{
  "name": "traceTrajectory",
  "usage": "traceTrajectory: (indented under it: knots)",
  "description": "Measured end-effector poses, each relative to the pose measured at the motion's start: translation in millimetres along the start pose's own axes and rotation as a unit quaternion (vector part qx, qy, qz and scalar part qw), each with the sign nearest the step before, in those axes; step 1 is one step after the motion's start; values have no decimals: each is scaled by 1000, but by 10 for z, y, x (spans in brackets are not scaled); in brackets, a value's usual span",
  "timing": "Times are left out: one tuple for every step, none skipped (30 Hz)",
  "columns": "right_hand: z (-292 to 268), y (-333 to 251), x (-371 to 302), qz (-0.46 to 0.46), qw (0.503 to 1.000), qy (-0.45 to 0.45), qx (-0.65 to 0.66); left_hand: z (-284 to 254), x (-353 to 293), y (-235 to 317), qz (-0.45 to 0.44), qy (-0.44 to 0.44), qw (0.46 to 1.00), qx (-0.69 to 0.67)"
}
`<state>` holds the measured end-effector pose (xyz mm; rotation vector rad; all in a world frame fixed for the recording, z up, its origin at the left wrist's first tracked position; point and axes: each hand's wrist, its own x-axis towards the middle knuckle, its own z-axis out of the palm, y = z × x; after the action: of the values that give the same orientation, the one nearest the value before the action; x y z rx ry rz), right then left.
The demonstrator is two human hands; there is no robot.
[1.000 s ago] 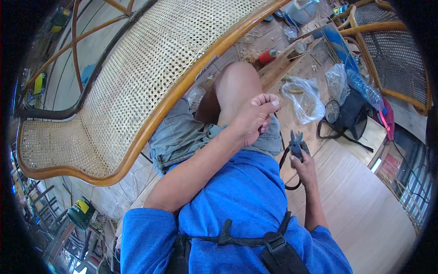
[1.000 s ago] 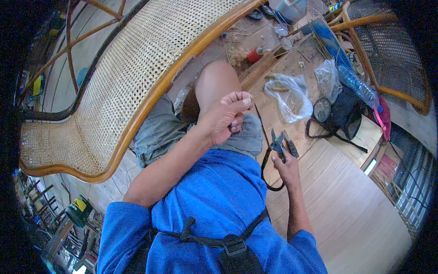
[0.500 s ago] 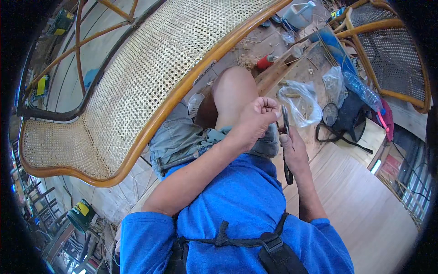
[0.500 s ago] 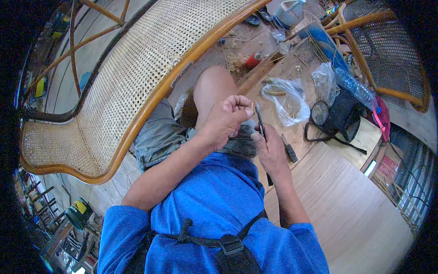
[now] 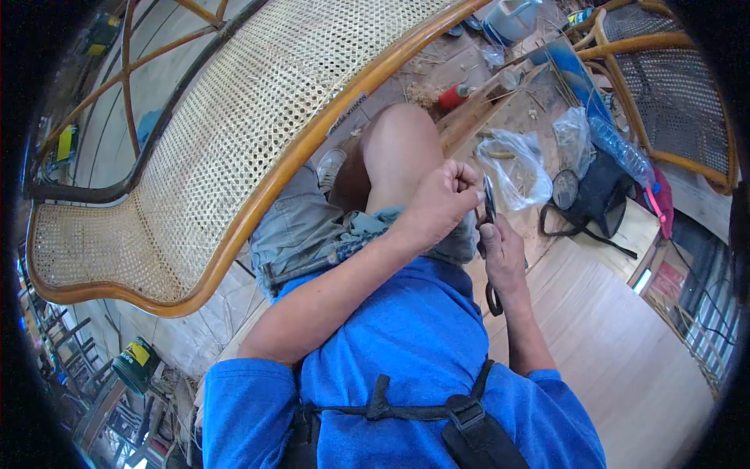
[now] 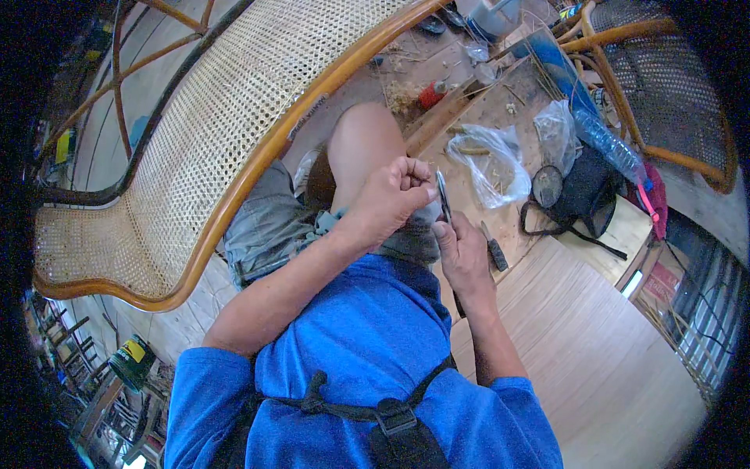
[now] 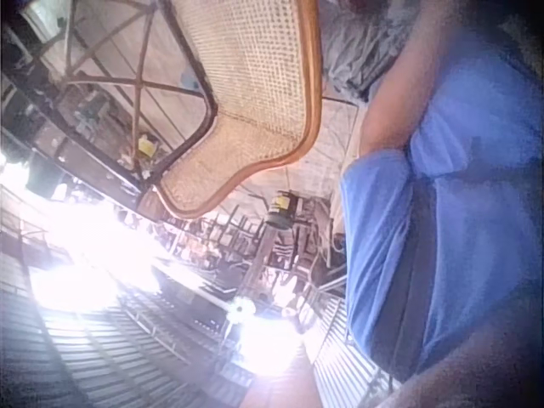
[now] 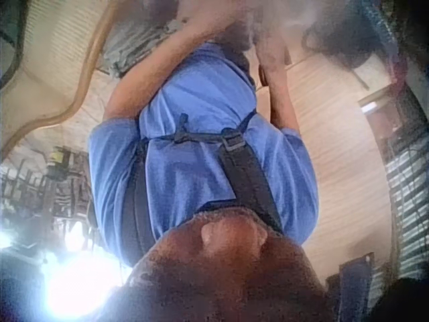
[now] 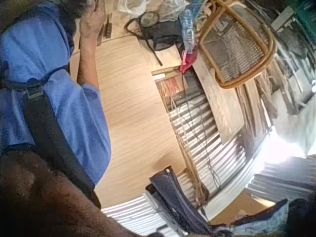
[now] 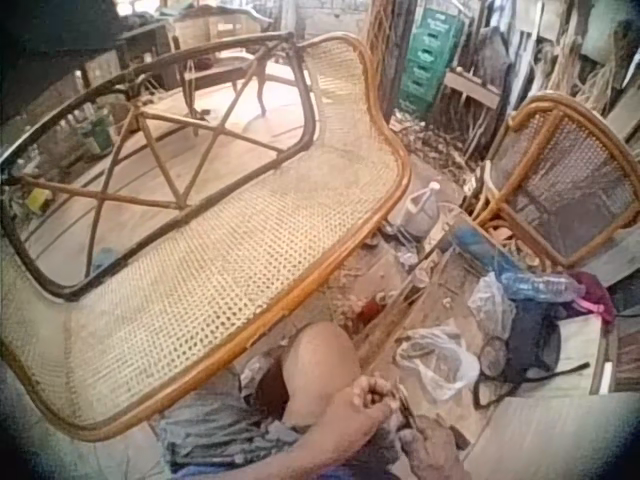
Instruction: The person is repairing a rattan chair seat by weaving a thin cane strip into the existing mesh. They use a hammer to tap the strip into place and a pair of pliers to pull the strip through the weave. The person works on the edge of the seat, securing the strip along the wooden frame.
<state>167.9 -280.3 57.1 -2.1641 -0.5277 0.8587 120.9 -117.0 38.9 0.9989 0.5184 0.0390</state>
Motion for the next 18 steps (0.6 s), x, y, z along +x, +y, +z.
traceTrajectory:
  knots:
    - [4, 65, -4, 19, 999, 9, 27, -8, 8, -2, -13, 1, 1000, 7]
    - [33, 186, -1, 37, 998, 17, 54, -20, 15, 0, -26, 2, 1000, 14]
    - [66, 327, 9, 54, 995, 26, 82, -28, 18, 25, -38, 3, 999, 21]
    - [103, 556, 22, 77, 996, 32, 18, -25, 15, 41, -44, 4, 999, 22]
    - [132, 827, 39, 98, 993, 37, -45, -12, 13, 71, -48, 6, 999, 25]
    - [132, 978, 50, 116, 987, 41, -105, -14, 11, 99, -52, 11, 998, 31]
    - [110, 997, 51, 46, 981, 71, -177, -54, 0, 84, -8, 16, 999, 51]
    - [95, 1029, 13, -23, 964, 104, -244, -84, 9, 1, 34, 18, 997, 72]
    - [129, 1009, 26, -91, 937, 138, -308, -114, 1, -39, 73, 18, 993, 94]
    - [132, 808, 107, -17, 983, 133, -126, -141, -27, -16, 90, 23, 986, 140]
    - [46, 432, 133, 66, 990, 115, 54, -154, -70, 26, 104, 26, 977, 183]
    - [-6, -137, 151, 99, 982, 97, 129, -153, -92, 69, 115, 20, 968, 222]
    - [20, -287, 214, 53, 976, 87, 195, -155, -105, 114, 106, 20, 960, 258]
    - [43, -378, 290, 8, 963, 78, 259, -181, -122, 166, 124, 33, 953, 276]
    - [64, -414, 386, -15, 964, 54, 261, -206, -138, 206, 141, 49, 944, 293]
    - [91, -440, 487, -37, 964, 29, 262, -240, -152, 250, 157, 65, 935, 311]
    - [124, -481, 582, -59, 963, 4, 263, -288, -167, 308, 159, 76, 936, 303]
    - [170, -544, 649, -64, 969, -8, 240, -352, -193, 358, 158, 87, 938, 296]
